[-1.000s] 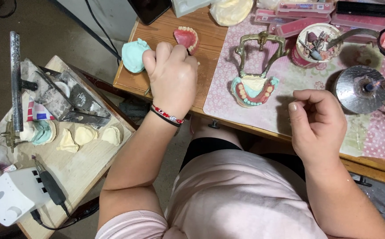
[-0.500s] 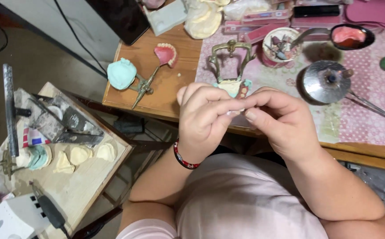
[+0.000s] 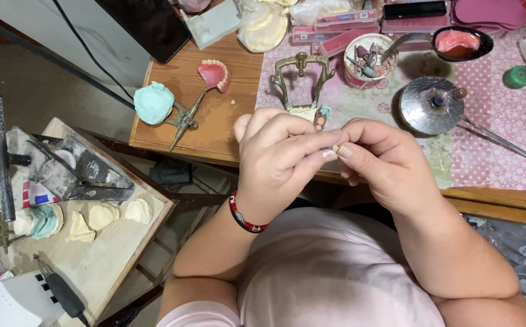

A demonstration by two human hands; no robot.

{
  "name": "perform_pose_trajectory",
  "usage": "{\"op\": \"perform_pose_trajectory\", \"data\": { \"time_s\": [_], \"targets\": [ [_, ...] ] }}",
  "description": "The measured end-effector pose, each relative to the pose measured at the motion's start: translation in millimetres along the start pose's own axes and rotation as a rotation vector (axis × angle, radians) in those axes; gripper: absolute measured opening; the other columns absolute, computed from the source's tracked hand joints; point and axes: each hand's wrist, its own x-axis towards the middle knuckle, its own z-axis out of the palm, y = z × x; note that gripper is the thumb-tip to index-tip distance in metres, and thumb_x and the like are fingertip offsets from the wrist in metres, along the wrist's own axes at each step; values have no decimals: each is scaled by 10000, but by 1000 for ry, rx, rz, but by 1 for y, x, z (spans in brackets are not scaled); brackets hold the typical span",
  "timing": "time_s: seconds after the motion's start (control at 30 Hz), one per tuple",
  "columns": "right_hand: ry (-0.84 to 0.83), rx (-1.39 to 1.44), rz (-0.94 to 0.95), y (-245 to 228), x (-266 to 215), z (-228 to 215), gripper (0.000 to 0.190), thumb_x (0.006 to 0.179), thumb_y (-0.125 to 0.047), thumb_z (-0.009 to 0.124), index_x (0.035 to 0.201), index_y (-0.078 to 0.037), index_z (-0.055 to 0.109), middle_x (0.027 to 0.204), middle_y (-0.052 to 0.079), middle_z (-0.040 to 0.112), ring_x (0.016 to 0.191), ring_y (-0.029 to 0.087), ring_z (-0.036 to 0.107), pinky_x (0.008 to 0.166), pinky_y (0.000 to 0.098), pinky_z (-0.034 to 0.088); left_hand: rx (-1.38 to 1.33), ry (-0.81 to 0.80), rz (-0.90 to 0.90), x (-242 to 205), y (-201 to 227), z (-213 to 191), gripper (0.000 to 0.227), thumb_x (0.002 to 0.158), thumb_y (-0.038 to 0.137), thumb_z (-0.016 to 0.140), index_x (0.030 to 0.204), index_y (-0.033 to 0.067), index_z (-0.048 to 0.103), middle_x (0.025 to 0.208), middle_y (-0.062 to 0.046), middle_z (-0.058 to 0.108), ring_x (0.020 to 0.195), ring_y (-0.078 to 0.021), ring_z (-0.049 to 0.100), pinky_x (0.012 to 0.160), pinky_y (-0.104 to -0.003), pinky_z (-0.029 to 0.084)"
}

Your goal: The person is working on a dental mold, applying and shaping a pink material around the teeth using a small tool. They also use a rotary tool to refine a small piece of material before returning to the mold.

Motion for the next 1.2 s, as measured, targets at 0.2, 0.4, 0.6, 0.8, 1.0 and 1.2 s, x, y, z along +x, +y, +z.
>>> {"op": "perform_pose_trajectory", "data": {
  "time_s": [0.2, 0.4, 0.6, 0.8, 1.0, 1.2],
  "targets": [
    [-11, -86, 28, -4, -1, -4, 215, 1030, -219, 604, 1044, -29, 703, 765, 39, 605, 642, 102, 551, 534, 214, 512, 44, 46, 107, 4, 0, -3, 133, 979, 257, 813, 1076, 341, 776, 965, 117, 695, 984, -192, 602, 928, -429, 287],
    [-33, -139, 72, -9, -5, -8, 218, 990, -156, 625, 1108, -17, 745, 724, 50, 631, 584, 114, 551, 544, 228, 515, 124, 74, 215, 10, 7, -11, 65, 998, 277, 749, 973, 283, 808, 891, 97, 663, 885, -211, 571, 882, -427, 250],
    [-15, -263, -41, -15, -7, -3, 217, 1013, -179, 613, 1060, -20, 753, 866, 50, 677, 619, 106, 566, 583, 234, 481, 232, 151, 329, 14, 11, -13, 194, 1036, 261, 684, 855, 268, 754, 817, 107, 632, 827, -173, 557, 874, -390, 237],
    [20, -531, -133, -18, -9, -1, 208, 1034, -217, 598, 1017, -77, 751, 888, 6, 690, 804, 122, 620, 772, 270, 471, 242, 162, 344, 12, 12, -13, 113, 1032, 212, 713, 956, 260, 782, 833, 114, 673, 828, -173, 562, 885, -378, 237],
    [29, -589, -179, -18, -10, 1, 200, 1032, -211, 600, 1040, -83, 754, 889, 19, 692, 808, 149, 633, 789, 291, 474, 202, 120, 218, 0, 9, -8, 161, 1049, 245, 686, 1080, 331, 819, 854, 123, 650, 892, -176, 580, 896, -406, 242],
    [28, -565, -205, -23, -18, 3, 185, 1015, -199, 621, 1042, -78, 758, 897, 25, 702, 801, 142, 646, 785, 277, 490, -98, 111, 79, -13, 0, 4, 34, 953, 294, 797, 980, 307, 779, 930, 104, 660, 954, -192, 598, 947, -398, 312]
  ]
}}
